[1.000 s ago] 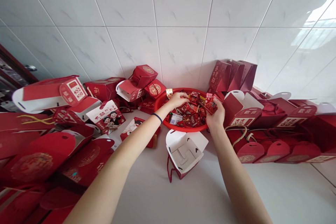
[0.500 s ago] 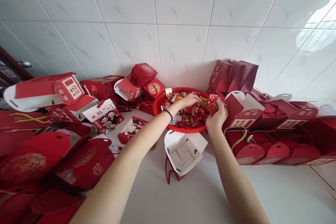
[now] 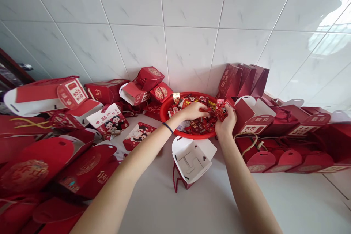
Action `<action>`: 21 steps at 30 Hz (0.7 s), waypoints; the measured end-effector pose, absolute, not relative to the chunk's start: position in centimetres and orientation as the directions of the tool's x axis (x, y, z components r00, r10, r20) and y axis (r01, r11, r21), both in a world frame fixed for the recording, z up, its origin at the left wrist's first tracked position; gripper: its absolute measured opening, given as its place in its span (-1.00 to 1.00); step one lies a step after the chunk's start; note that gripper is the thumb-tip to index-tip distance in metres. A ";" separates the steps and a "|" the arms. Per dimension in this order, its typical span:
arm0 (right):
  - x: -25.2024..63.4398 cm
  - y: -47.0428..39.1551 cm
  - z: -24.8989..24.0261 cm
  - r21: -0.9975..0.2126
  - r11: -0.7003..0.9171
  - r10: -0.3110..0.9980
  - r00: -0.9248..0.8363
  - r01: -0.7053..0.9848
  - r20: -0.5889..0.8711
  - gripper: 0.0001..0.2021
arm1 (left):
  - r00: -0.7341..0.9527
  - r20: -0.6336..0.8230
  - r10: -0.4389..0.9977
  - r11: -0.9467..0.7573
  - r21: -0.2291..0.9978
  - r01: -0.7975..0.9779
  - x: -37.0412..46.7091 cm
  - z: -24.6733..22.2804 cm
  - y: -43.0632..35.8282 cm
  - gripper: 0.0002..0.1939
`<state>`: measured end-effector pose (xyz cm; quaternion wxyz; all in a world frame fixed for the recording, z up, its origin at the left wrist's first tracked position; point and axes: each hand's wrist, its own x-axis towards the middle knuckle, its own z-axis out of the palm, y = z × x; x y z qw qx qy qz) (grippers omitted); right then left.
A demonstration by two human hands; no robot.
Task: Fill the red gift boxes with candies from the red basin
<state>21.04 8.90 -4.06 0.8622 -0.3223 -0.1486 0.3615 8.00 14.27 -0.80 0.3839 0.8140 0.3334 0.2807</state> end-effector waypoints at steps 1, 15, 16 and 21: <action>21.0 8.8 -4.0 -0.667 0.512 0.740 0.672 -0.541 0.022 -0.86 | 0.589 0.213 0.779 -0.462 0.831 0.311 7.2 -0.7 14.0 -0.81; 22.4 7.7 -2.7 -0.705 0.314 0.883 0.469 -0.636 -0.030 -0.93 | 0.380 0.030 0.924 -0.133 0.960 0.247 2.2 -0.1 11.2 -0.81; 22.4 7.6 -2.6 -0.712 0.298 0.891 0.453 -0.636 -0.031 -0.93 | 0.372 0.028 0.928 -0.126 0.962 0.242 2.1 -0.2 11.0 -0.81; 21.8 6.6 -1.5 -0.747 0.214 0.937 0.347 -0.630 -0.025 -0.90 | 0.341 0.045 0.939 -0.119 0.972 0.201 2.0 -0.2 10.2 -0.82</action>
